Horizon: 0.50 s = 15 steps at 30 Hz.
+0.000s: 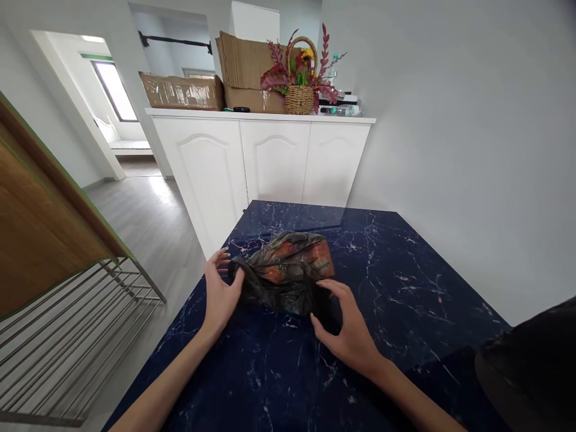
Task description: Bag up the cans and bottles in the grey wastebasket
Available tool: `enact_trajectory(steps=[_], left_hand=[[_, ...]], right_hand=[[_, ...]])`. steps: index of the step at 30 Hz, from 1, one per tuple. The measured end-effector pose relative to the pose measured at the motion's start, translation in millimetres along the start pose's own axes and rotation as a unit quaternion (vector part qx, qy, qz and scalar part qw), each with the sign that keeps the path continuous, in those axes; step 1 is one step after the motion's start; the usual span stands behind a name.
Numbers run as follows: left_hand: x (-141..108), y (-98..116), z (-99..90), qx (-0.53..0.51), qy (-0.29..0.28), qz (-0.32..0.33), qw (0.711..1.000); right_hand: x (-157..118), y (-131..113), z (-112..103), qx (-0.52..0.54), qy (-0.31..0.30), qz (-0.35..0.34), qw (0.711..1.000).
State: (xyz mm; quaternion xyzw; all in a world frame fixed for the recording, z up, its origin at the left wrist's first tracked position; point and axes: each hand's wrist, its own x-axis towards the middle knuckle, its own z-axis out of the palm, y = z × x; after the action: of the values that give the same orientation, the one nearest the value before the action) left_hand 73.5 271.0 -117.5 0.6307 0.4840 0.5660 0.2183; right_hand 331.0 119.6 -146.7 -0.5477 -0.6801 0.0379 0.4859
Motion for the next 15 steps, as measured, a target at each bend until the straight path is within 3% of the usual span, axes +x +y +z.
enact_trajectory(steps=[3, 6, 7, 9, 12, 15], left_hand=[[-8, 16, -3.0, 0.092, -0.042, 0.158, 0.982], [-10, 23, -5.7, 0.106, -0.087, 0.208, 0.969], [-9, 21, -5.8, 0.086, -0.097, 0.189, 0.973], [-5, 13, -4.5, 0.021, -0.105, 0.091, 0.990], [5, -4, -2.3, -0.055, -0.063, -0.063, 0.995], [13, -12, -5.8, -0.045, 0.031, -0.079, 0.995]], right_hand=[[-5, -11, 2, 0.043, -0.093, -0.032, 0.994], [-7, -20, 3, 0.080, -0.141, -0.092, 0.983], [-7, -21, 3, 0.094, -0.147, -0.115, 0.978], [-7, -22, 3, 0.125, -0.158, -0.148, 0.968], [-7, -22, 2, 0.153, -0.186, -0.160, 0.957], [-6, -24, 0, 0.162, -0.203, -0.147, 0.955]])
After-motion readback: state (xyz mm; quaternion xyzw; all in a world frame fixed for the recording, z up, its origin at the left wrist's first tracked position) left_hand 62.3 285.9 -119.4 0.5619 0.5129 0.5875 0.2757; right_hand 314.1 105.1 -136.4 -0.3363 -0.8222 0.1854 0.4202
